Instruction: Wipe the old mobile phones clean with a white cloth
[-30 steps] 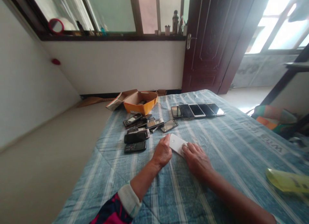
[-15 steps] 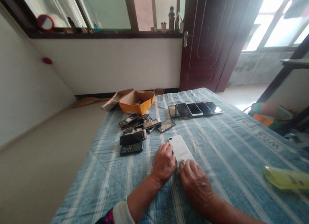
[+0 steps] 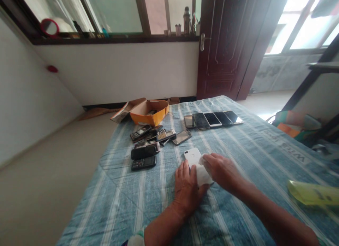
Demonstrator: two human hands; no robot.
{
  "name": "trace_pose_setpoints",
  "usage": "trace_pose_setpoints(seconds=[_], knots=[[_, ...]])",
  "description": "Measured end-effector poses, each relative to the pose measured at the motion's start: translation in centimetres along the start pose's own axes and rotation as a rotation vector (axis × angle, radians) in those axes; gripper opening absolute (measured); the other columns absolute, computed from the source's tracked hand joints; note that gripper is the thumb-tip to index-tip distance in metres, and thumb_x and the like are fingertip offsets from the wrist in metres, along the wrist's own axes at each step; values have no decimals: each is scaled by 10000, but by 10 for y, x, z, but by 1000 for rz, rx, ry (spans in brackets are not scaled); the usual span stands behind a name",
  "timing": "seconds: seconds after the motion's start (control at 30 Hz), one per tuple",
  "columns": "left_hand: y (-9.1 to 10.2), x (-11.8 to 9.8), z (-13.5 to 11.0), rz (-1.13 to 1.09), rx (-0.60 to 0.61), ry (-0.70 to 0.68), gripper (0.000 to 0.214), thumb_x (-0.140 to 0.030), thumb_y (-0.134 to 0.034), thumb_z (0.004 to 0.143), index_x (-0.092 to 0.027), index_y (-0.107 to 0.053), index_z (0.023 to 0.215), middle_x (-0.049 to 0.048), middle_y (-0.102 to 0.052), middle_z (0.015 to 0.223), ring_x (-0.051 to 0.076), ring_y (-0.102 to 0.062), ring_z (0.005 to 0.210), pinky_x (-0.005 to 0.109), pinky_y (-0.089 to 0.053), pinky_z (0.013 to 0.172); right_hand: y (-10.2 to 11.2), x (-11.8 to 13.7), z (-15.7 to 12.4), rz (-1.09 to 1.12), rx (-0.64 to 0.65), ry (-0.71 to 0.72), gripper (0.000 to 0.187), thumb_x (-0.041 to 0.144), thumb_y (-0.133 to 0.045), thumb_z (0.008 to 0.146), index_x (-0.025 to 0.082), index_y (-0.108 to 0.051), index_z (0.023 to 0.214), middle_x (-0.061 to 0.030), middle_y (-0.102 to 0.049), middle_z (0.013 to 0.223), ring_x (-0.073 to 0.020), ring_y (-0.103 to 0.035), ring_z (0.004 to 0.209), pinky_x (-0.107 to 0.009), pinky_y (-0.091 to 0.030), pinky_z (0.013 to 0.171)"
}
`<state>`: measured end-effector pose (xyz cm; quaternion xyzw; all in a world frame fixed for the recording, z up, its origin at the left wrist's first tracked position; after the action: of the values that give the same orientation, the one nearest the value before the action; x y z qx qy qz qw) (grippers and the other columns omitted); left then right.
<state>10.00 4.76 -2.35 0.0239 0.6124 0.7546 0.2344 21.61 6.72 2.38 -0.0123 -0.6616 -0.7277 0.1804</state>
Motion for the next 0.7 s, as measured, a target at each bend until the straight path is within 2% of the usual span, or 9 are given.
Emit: trace_pose_setpoints(seconds=[0.07, 0.17, 0.33, 0.5, 0.6, 0.7], knots=[[1, 0, 1, -38, 18, -8, 634, -479, -702, 741, -148, -521, 1252, 196, -471, 1395, 382, -437, 1290, 549, -374, 1053, -13, 7, 19, 42, -50, 79, 232, 136, -445, 904, 187, -651, 997, -59, -656, 905, -172, -582, 787, -258, -381, 638], [5, 3, 3, -111, 67, -29, 699, -449, -709, 741, -155, -467, 1327, 186, -470, 1405, 358, -437, 1300, 527, -362, 1073, -34, 25, 31, 120, -96, 289, 244, 154, -463, 918, 176, -653, 1069, -77, -661, 1007, -200, -584, 952, -308, -456, 830], [13, 15, 7, -194, 165, -96, 582, -291, -710, 731, -179, -537, 1276, 171, -462, 1438, 325, -433, 1325, 501, -365, 1077, -49, 20, 3, 140, -162, 401, 338, 115, -468, 902, 152, -630, 1197, -132, -614, 1249, -239, -515, 1224, -411, -415, 1047], [20, 32, 16, -260, 169, -99, 551, -211, -726, 664, -183, -591, 1197, 125, -613, 1288, 303, -523, 1244, 489, -384, 1062, -41, 5, -24, 149, -217, 350, 438, 26, -393, 867, 157, -626, 1215, -131, -617, 1260, -242, -526, 1232, -436, -454, 1028], [21, 37, 20, -285, 158, -104, 544, -167, -717, 651, -186, -603, 1182, 108, -631, 1270, 281, -550, 1218, 461, -407, 1049, -37, 20, -24, 184, -241, 379, 386, 23, -413, 868, 142, -637, 1159, -140, -621, 1219, -227, -554, 1175, -392, -474, 999], [23, 39, 19, -293, 121, -97, 511, -132, -706, 658, -191, -620, 1159, 92, -650, 1243, 265, -568, 1197, 445, -423, 1044, -41, 41, -14, 190, -198, 493, 300, 63, -456, 891, 145, -637, 1116, -120, -622, 1183, -214, -551, 1141, -359, -463, 996]])
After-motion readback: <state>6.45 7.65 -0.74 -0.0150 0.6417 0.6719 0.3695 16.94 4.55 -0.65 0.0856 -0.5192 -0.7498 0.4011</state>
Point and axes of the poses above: each hand's wrist, its own z-axis towards the middle knuckle, its own y-axis out of the back of the hand, x = y × z, the point moved 8 cm from there along z, towards the middle knuckle
